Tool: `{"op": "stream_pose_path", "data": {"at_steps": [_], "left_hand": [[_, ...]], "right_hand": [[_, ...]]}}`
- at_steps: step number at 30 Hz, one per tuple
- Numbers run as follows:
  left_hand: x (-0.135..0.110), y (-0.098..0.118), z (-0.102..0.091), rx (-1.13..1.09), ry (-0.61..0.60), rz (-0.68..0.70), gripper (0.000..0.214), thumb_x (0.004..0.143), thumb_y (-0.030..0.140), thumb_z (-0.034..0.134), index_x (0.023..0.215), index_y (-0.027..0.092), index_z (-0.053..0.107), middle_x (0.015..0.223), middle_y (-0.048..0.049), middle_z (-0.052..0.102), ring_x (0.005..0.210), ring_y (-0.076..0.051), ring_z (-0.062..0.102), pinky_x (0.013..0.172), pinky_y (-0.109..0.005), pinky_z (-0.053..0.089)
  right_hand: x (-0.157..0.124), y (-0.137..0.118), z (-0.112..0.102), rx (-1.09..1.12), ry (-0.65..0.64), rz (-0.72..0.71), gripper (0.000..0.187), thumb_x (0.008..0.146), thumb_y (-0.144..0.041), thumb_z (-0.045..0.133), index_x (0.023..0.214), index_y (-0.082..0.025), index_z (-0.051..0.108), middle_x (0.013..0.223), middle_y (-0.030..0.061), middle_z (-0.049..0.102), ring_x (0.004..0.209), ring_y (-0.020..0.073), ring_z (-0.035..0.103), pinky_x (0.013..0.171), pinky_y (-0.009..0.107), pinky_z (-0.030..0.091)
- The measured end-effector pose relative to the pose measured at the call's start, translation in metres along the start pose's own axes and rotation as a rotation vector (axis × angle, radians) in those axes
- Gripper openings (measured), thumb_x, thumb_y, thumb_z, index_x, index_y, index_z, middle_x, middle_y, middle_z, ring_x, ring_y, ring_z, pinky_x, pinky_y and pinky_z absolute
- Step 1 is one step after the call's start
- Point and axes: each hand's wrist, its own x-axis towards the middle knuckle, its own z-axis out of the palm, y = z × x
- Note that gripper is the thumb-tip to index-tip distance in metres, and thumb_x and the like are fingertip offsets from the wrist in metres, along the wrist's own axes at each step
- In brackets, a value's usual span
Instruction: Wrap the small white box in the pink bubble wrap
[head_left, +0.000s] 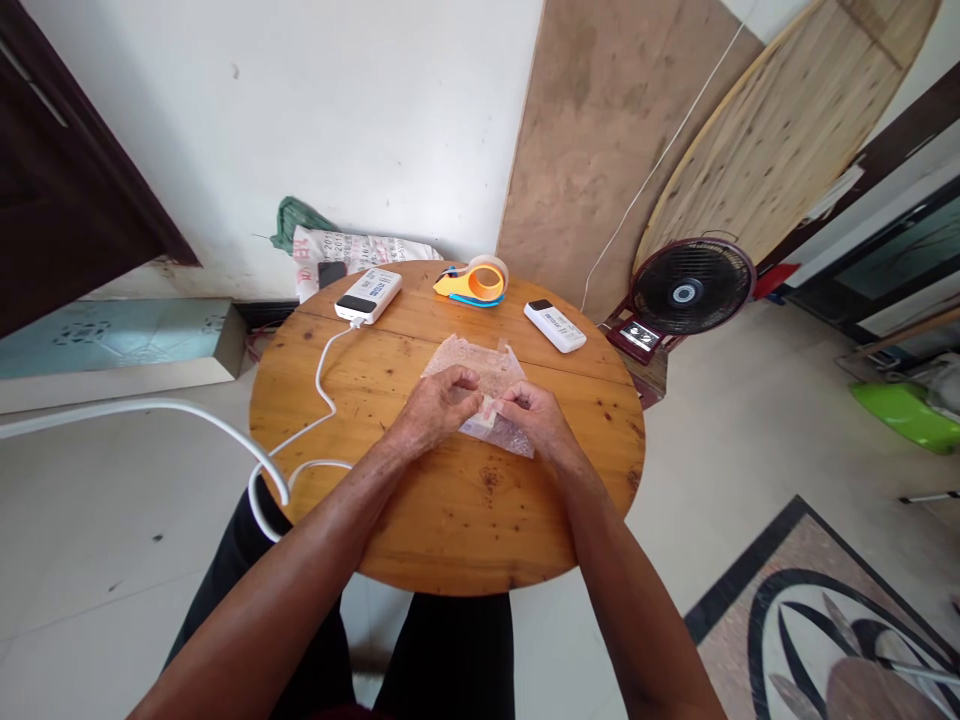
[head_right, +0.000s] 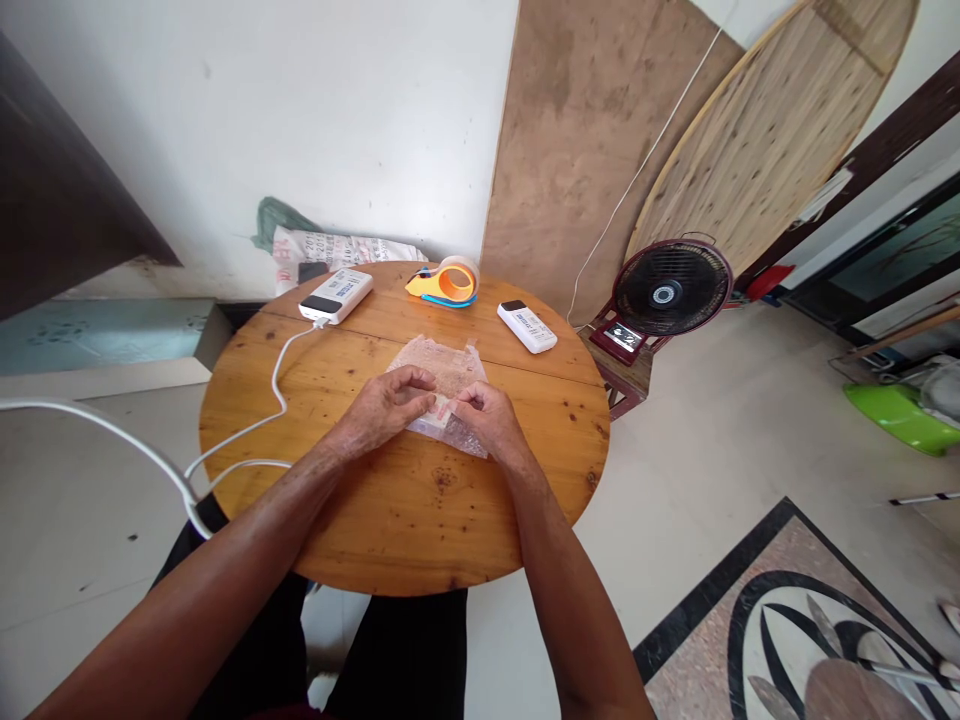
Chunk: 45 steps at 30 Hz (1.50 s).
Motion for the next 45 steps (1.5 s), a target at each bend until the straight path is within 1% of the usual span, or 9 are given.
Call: {"op": "stream_pose_path", "data": {"at_steps": [6, 9, 14, 16, 19, 27, 31, 39, 45], "left_hand": [[0.004, -0.009, 0.004, -0.025, -0.039, -0.052, 0.029, 0.073, 0.03, 0.06, 0.098, 0.016, 0.062, 0.088, -0.0026, 0.068, 0.081, -0.016, 0.061, 0.075, -0.027, 0.048], [0.004, -0.009, 0.004, -0.069, -0.056, -0.074, 0.032, 0.072, 0.031, 0.061, 0.099, 0.016, 0.062, 0.086, -0.0024, 0.067, 0.08, -0.016, 0.061, 0.073, -0.027, 0.048], [0.005, -0.01, 0.002, -0.113, -0.073, -0.07, 0.034, 0.071, 0.031, 0.062, 0.101, 0.015, 0.061, 0.088, -0.0037, 0.067, 0.08, -0.016, 0.061, 0.075, -0.027, 0.049], [0.005, -0.011, 0.002, -0.104, -0.073, -0.054, 0.033, 0.072, 0.032, 0.061, 0.1, 0.015, 0.061, 0.089, -0.0037, 0.068, 0.082, -0.016, 0.062, 0.077, -0.028, 0.049], [0.005, -0.012, 0.003, -0.081, -0.073, -0.036, 0.031, 0.073, 0.032, 0.06, 0.1, 0.016, 0.063, 0.092, -0.0036, 0.069, 0.086, -0.016, 0.062, 0.081, -0.028, 0.048], [0.002, -0.005, -0.019, 0.024, -0.001, -0.119, 0.035, 0.071, 0.028, 0.054, 0.102, 0.017, 0.066, 0.098, -0.0043, 0.069, 0.079, -0.017, 0.062, 0.071, -0.027, 0.049], [0.001, -0.003, -0.032, 0.143, 0.018, -0.139, 0.032, 0.068, 0.028, 0.055, 0.095, 0.02, 0.069, 0.103, -0.0039, 0.068, 0.088, -0.02, 0.061, 0.072, -0.027, 0.047], [0.008, -0.011, -0.036, 0.457, 0.041, -0.175, 0.019, 0.069, 0.034, 0.053, 0.062, 0.018, 0.062, 0.059, -0.0013, 0.061, 0.059, -0.016, 0.053, 0.054, -0.025, 0.034], [0.002, -0.013, -0.046, 0.551, 0.073, -0.217, 0.041, 0.072, 0.06, 0.055, 0.064, 0.02, 0.058, 0.064, -0.0047, 0.062, 0.058, -0.018, 0.052, 0.052, -0.027, 0.03]], "right_hand": [[0.0, 0.002, -0.001, 0.015, -0.013, -0.007, 0.023, 0.071, -0.039, 0.064, 0.068, -0.017, 0.057, 0.06, -0.0031, 0.055, 0.054, 0.0102, 0.047, 0.052, 0.023, 0.036], [0.001, 0.002, -0.001, 0.004, -0.029, -0.059, 0.019, 0.073, -0.035, 0.062, 0.078, -0.017, 0.059, 0.071, -0.0009, 0.06, 0.061, 0.0119, 0.053, 0.058, 0.024, 0.041], [0.0, -0.001, 0.0, -0.284, 0.078, -0.403, 0.018, 0.078, -0.026, 0.057, 0.093, -0.02, 0.064, 0.112, 0.0082, 0.061, 0.1, 0.0211, 0.058, 0.081, 0.034, 0.046], [-0.003, -0.005, 0.002, -0.479, 0.094, -0.541, 0.016, 0.081, -0.023, 0.055, 0.09, -0.021, 0.068, 0.118, 0.0081, 0.059, 0.108, 0.023, 0.053, 0.091, 0.038, 0.041], [-0.008, -0.015, 0.004, -0.689, 0.031, -0.63, 0.017, 0.084, -0.027, 0.057, 0.093, -0.026, 0.071, 0.113, 0.0049, 0.063, 0.109, 0.0237, 0.051, 0.095, 0.04, 0.035], [-0.008, -0.017, 0.004, -0.792, 0.027, -0.677, 0.017, 0.086, -0.032, 0.056, 0.086, -0.027, 0.073, 0.104, 0.0042, 0.064, 0.1, 0.0216, 0.051, 0.089, 0.038, 0.034], [-0.006, -0.011, 0.004, -0.756, 0.03, -0.675, 0.017, 0.086, -0.032, 0.057, 0.088, -0.026, 0.072, 0.103, 0.005, 0.062, 0.099, 0.0207, 0.051, 0.09, 0.036, 0.035], [-0.008, -0.012, 0.005, -0.739, 0.03, -0.662, 0.015, 0.086, -0.031, 0.058, 0.087, -0.025, 0.072, 0.101, 0.005, 0.063, 0.099, 0.0203, 0.052, 0.089, 0.035, 0.036], [-0.009, -0.012, 0.004, -0.737, 0.036, -0.673, 0.015, 0.086, -0.03, 0.058, 0.087, -0.025, 0.072, 0.102, 0.0045, 0.063, 0.098, 0.0201, 0.052, 0.088, 0.035, 0.037]]}}
